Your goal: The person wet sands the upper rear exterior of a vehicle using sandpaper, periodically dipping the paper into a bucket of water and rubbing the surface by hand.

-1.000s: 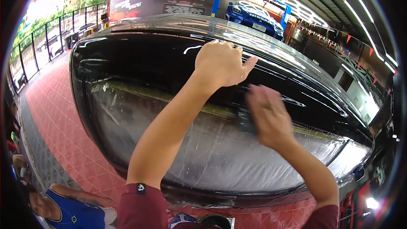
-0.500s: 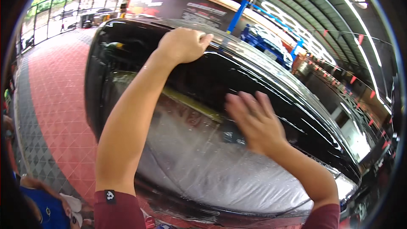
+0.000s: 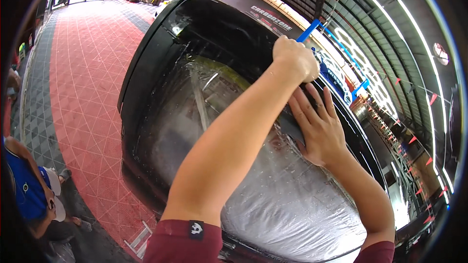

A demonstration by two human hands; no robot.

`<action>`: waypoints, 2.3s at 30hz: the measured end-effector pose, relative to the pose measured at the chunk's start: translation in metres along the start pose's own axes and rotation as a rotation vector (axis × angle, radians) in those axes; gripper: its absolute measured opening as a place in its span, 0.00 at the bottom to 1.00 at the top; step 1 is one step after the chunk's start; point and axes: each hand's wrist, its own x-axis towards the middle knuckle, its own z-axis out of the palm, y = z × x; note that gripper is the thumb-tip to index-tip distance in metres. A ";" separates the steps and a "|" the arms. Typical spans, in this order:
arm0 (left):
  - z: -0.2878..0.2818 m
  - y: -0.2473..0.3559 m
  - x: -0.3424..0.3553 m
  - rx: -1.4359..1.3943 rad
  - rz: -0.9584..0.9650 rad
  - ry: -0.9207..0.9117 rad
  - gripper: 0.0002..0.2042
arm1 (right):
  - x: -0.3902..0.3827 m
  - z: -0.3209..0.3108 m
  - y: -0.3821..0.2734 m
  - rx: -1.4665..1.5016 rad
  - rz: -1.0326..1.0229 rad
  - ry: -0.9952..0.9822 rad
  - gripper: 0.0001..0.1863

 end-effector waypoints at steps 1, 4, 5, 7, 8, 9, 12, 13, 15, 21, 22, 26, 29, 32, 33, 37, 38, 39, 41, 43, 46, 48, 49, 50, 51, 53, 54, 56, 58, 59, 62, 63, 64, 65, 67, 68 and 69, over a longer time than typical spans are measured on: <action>0.007 -0.009 -0.002 0.008 0.005 0.022 0.25 | -0.007 -0.006 -0.002 -0.036 -0.008 -0.051 0.48; 0.006 -0.016 -0.014 0.044 0.002 -0.008 0.26 | -0.064 0.001 0.004 -0.080 0.019 -0.105 0.43; 0.006 -0.010 -0.016 0.050 0.003 -0.019 0.26 | -0.091 0.008 0.012 -0.102 0.053 -0.119 0.41; -0.006 0.010 -0.011 0.082 0.015 0.021 0.26 | -0.099 0.006 0.025 -0.144 0.048 -0.055 0.40; 0.001 0.014 -0.007 0.090 0.028 0.047 0.26 | -0.086 0.008 0.020 -0.173 0.061 -0.040 0.41; 0.010 0.010 -0.004 0.061 0.031 0.048 0.26 | -0.057 0.010 0.009 -0.096 0.066 0.004 0.42; 0.005 -0.001 0.000 0.022 0.075 -0.034 0.26 | 0.009 0.004 -0.012 -0.022 0.068 0.031 0.45; 0.007 0.000 0.001 0.025 0.052 -0.015 0.25 | 0.000 0.000 -0.007 -0.011 0.052 0.008 0.46; 0.017 -0.017 -0.007 0.072 -0.006 0.004 0.24 | -0.029 0.002 -0.006 0.024 0.049 -0.042 0.48; 0.018 0.009 0.003 0.077 0.008 0.047 0.19 | -0.065 0.005 0.014 0.010 0.014 0.006 0.44; 0.016 0.002 0.002 0.053 -0.001 -0.018 0.19 | -0.041 0.005 0.006 0.058 0.025 0.004 0.45; 0.023 -0.002 0.010 0.098 -0.013 -0.014 0.19 | -0.018 0.004 -0.002 0.009 0.002 0.024 0.45; 0.015 0.007 0.001 0.138 0.058 -0.035 0.20 | -0.117 -0.001 0.026 -0.228 0.002 -0.113 0.39; 0.022 0.008 -0.006 0.104 0.032 -0.014 0.22 | -0.161 0.029 0.050 -0.356 -0.028 -0.049 0.43; 0.030 0.011 0.000 0.113 0.012 0.021 0.22 | -0.132 0.009 0.028 -0.621 0.063 -0.401 0.43; 0.030 0.008 0.016 0.119 0.061 -0.078 0.20 | -0.006 0.013 -0.011 -0.084 0.079 0.025 0.51; 0.042 -0.005 0.015 0.128 0.006 -0.019 0.19 | 0.000 0.011 -0.020 -0.082 0.053 0.019 0.52; 0.037 -0.004 0.016 0.122 0.029 -0.008 0.18 | -0.014 0.006 -0.015 -0.086 0.088 -0.018 0.52; 0.026 -0.005 0.012 0.114 0.064 0.000 0.17 | -0.076 0.013 0.013 -0.102 0.074 -0.039 0.50; 0.019 -0.018 0.006 0.121 0.047 -0.030 0.16 | -0.143 0.027 0.024 -0.335 0.059 -0.075 0.40; 0.016 -0.001 0.019 0.149 0.078 -0.002 0.16 | -0.137 0.031 0.020 -0.274 0.152 0.061 0.34; 0.013 0.008 0.020 0.050 0.028 0.099 0.16 | -0.085 0.054 0.021 -0.175 0.184 0.120 0.42; 0.017 0.007 0.025 -0.035 0.024 0.137 0.15 | -0.046 0.026 -0.003 -0.083 0.212 0.153 0.44; 0.021 0.000 0.018 -0.082 -0.055 0.136 0.13 | -0.016 0.019 -0.013 0.050 0.157 0.200 0.47; 0.023 -0.012 0.011 -0.065 -0.062 0.115 0.13 | -0.011 0.015 -0.019 0.060 0.141 0.156 0.46; 0.024 -0.021 0.003 -0.032 -0.026 0.098 0.14 | -0.031 0.021 -0.015 0.013 0.137 0.095 0.43; 0.017 -0.007 0.010 -0.063 0.003 0.140 0.14 | -0.075 0.024 0.004 -0.076 0.160 0.058 0.42; 0.011 -0.002 0.003 -0.072 0.015 0.154 0.15 | -0.155 0.060 0.041 -0.282 -0.016 0.199 0.40; 0.010 -0.006 -0.007 -0.063 -0.007 0.152 0.16 | -0.185 0.030 0.019 -0.132 0.138 0.076 0.27; 0.015 -0.001 -0.002 -0.073 -0.001 0.171 0.17 | -0.182 0.028 0.021 -0.148 0.146 0.094 0.28; 0.015 0.013 0.007 -0.112 0.045 0.168 0.17 | -0.118 0.040 0.029 -0.160 0.131 0.126 0.38; 0.021 0.013 0.012 -0.139 0.050 0.204 0.17 | -0.078 0.024 0.015 -0.120 0.181 0.126 0.37; 0.018 0.004 0.008 -0.114 0.020 0.129 0.18 | -0.037 0.019 0.002 0.003 0.192 0.100 0.37; 0.015 -0.003 0.003 -0.102 0.005 0.148 0.18 | -0.012 0.015 -0.006 0.120 0.135 0.180 0.39; 0.011 -0.012 -0.003 -0.089 0.021 0.144 0.18 | -0.020 0.014 -0.005 0.126 0.129 0.121 0.37; 0.005 -0.018 -0.007 -0.078 0.017 0.124 0.18 | -0.039 0.014 -0.003 0.093 0.127 0.098 0.36; 0.003 -0.019 -0.006 -0.072 0.069 0.123 0.17 | -0.072 0.022 0.006 0.016 0.134 0.106 0.34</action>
